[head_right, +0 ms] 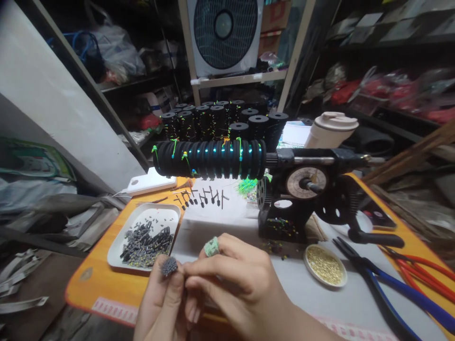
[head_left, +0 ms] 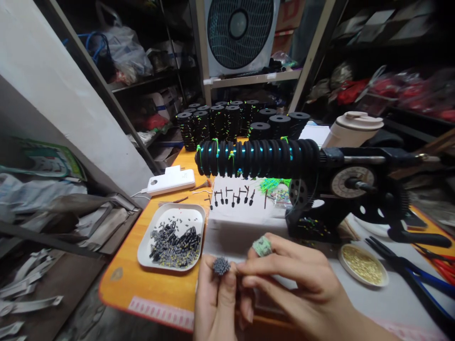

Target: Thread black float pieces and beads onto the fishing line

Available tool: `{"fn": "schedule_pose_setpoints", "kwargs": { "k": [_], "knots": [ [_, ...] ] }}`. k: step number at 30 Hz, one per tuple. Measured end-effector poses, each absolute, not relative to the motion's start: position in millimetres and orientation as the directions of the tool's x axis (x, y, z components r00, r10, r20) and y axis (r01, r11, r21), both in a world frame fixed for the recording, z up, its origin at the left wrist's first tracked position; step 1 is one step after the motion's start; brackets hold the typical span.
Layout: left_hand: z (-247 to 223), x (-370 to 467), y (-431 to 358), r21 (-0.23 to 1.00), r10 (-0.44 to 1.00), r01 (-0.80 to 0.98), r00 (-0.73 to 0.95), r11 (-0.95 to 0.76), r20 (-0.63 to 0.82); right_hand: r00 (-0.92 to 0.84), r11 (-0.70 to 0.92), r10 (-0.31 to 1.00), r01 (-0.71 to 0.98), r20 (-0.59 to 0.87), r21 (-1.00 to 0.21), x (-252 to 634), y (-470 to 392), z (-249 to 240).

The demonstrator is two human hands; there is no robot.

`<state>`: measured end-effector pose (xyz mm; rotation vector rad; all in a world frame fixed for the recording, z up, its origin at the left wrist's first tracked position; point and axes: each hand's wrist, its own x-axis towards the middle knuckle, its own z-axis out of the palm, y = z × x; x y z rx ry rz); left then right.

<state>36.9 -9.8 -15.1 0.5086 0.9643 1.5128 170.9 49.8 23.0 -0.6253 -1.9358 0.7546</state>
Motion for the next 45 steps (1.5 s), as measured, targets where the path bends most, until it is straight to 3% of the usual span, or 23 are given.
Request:
{"fn": "schedule_pose_setpoints", "kwargs": {
  "k": [3,7,11,14,21,23,25,27,29,33,35,40,42,45],
  "knots": [
    [-10,39,-8,0.836,0.950,-0.548,-0.251,0.017,-0.184,-0.471,0.747,0.640,0.195,0.607,-0.636,171,47,22],
    [-5,42,-4,0.818,0.891,-0.494,-0.451,-0.294,0.048,-0.498,0.791,0.605,0.281,0.622,-0.544,169,42,25],
    [-2,28,5,0.738,0.820,-0.426,-0.489,-0.523,0.299,-0.483,0.817,0.574,0.294,0.661,-0.495,171,46,30],
    [2,15,11,0.717,0.709,-0.314,-0.615,-0.622,0.346,-0.450,0.814,0.580,0.286,0.679,-0.506,175,52,33],
    [1,30,6,0.854,0.926,-0.444,-0.364,-0.269,0.102,-0.382,0.690,0.707,0.187,0.595,-0.699,177,48,37],
    [4,35,7,0.855,0.915,-0.428,-0.385,-0.292,0.120,-0.386,0.680,0.714,0.183,0.585,-0.710,175,46,39],
    [8,35,10,0.815,0.910,-0.438,-0.332,-0.380,0.246,-0.405,0.702,0.691,0.182,0.599,-0.688,173,44,41],
    [11,32,12,0.749,0.899,-0.499,-0.226,-0.437,0.374,-0.434,0.759,0.634,0.190,0.640,-0.623,172,46,43],
    [10,28,10,0.716,0.911,-0.577,-0.140,-0.393,0.387,-0.479,0.846,0.529,0.233,0.701,-0.479,172,51,44],
    [-2,22,0,0.741,0.980,-0.643,-0.084,-0.192,0.181,-0.586,0.930,0.163,0.359,0.794,0.074,177,67,47],
    [-7,17,-1,0.793,0.998,-0.606,-0.015,-0.052,0.054,-0.597,0.883,0.083,0.415,0.798,0.219,181,75,50],
    [-5,8,2,0.922,0.971,-0.307,0.111,0.234,-0.210,-0.619,0.828,0.069,0.473,0.782,0.301,189,90,59],
    [-1,8,3,0.938,0.973,-0.261,0.102,0.229,-0.209,-0.609,0.818,0.094,0.498,0.788,0.287,192,93,60],
    [0,7,4,0.973,0.989,-0.189,-0.044,0.132,-0.143,-0.538,0.814,0.206,0.557,0.817,0.162,197,88,57]
  ]
}}
